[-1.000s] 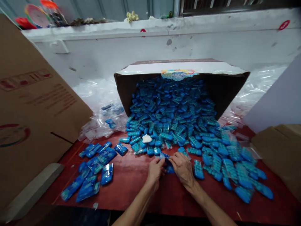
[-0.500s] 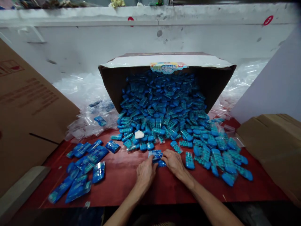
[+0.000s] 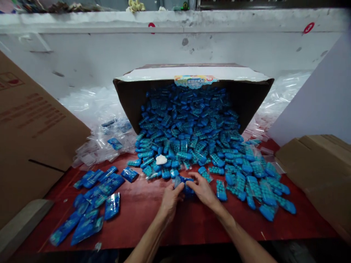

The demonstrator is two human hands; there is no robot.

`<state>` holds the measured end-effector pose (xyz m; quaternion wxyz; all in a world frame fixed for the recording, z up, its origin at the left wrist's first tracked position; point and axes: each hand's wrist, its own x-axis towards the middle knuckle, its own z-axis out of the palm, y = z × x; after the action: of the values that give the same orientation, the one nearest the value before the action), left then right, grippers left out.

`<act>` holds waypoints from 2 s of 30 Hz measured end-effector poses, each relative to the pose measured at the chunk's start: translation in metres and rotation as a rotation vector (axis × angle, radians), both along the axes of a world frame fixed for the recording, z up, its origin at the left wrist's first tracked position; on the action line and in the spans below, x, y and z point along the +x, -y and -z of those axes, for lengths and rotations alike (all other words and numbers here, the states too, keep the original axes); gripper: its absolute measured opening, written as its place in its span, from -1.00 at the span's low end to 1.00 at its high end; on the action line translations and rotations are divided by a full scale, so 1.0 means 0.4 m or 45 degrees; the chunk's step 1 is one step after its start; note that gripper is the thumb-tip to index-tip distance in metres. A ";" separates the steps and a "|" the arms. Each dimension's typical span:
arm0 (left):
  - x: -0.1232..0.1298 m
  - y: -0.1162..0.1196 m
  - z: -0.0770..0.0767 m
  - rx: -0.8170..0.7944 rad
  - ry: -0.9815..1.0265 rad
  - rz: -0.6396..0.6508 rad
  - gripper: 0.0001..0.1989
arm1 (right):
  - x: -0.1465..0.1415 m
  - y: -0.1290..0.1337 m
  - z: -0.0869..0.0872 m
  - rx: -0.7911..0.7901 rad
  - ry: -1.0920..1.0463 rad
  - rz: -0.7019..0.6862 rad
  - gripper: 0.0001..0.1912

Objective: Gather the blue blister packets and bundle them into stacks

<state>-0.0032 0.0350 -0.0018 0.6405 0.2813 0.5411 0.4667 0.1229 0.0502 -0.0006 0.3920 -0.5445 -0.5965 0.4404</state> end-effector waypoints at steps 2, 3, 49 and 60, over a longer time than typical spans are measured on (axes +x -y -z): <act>0.004 -0.005 0.006 0.001 -0.029 0.002 -0.70 | -0.005 -0.013 0.016 -0.151 -0.099 -0.044 -0.79; 0.005 -0.008 0.009 0.009 -0.054 -0.012 -0.70 | -0.008 -0.017 0.021 -0.172 -0.108 -0.044 -0.78; -0.010 0.005 0.012 -0.234 0.175 0.001 -0.74 | 0.130 -0.095 -0.086 0.168 0.766 -0.082 -0.70; 0.010 0.005 0.001 -0.170 0.128 0.026 -0.72 | 0.081 -0.003 -0.066 -0.184 -0.717 -0.059 -0.63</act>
<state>0.0009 0.0331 -0.0021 0.6889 0.2199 0.5352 0.4365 0.1552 0.0513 0.0257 0.4922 -0.4137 -0.4434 0.6245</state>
